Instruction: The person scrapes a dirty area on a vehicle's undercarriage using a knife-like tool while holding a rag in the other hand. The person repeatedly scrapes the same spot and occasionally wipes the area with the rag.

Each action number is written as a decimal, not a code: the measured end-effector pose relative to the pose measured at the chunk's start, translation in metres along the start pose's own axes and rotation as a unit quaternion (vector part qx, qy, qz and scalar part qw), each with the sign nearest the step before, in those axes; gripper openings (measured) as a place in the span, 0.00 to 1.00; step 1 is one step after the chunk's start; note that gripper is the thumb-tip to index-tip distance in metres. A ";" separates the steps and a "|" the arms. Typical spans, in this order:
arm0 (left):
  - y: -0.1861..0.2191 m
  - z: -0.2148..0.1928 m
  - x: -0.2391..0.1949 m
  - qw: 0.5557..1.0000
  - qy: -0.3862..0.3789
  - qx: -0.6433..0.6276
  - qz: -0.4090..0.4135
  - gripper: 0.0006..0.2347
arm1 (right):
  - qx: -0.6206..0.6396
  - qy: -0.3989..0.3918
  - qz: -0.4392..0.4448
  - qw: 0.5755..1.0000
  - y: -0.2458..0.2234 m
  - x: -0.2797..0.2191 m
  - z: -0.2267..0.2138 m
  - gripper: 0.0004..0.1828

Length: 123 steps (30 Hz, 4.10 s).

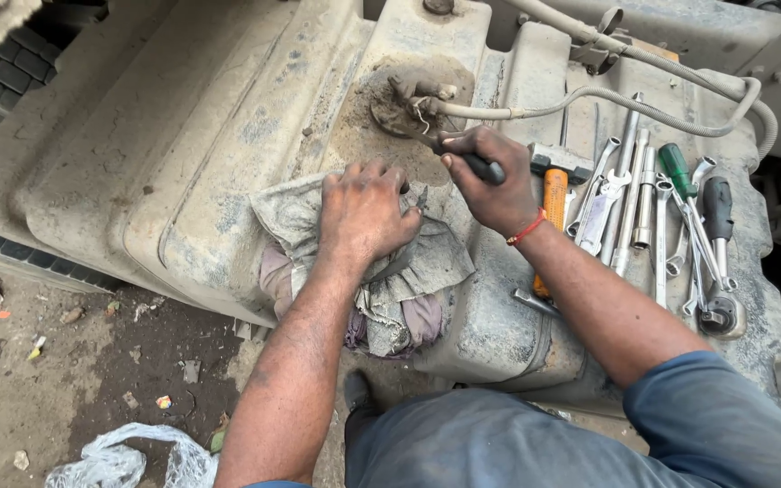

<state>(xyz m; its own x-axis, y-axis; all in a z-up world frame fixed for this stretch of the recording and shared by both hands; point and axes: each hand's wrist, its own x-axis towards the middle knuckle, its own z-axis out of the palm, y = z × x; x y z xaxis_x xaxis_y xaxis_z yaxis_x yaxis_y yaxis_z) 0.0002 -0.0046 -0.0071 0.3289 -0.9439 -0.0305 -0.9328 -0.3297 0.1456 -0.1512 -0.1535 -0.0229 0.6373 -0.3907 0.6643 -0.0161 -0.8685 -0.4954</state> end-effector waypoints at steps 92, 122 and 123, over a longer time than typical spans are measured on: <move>0.004 -0.005 -0.003 1.000 -0.011 -0.002 -0.016 0.23 | -0.034 -0.019 0.040 0.998 0.003 0.010 0.005 0.06; 0.001 -0.002 -0.004 1.000 0.018 -0.005 -0.002 0.23 | -0.104 -0.062 0.062 0.991 -0.002 0.027 -0.007 0.08; 0.000 -0.002 -0.003 1.000 0.029 -0.001 0.002 0.24 | -0.113 -0.081 0.097 0.985 -0.002 0.031 -0.007 0.08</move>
<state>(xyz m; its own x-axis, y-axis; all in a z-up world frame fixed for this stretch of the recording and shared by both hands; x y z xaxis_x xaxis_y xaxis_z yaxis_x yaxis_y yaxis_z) -0.0006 -0.0016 -0.0045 0.3338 -0.9423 0.0269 -0.9336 -0.3265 0.1479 -0.1373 -0.1664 0.0024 0.7202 -0.5180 0.4615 -0.3093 -0.8352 -0.4547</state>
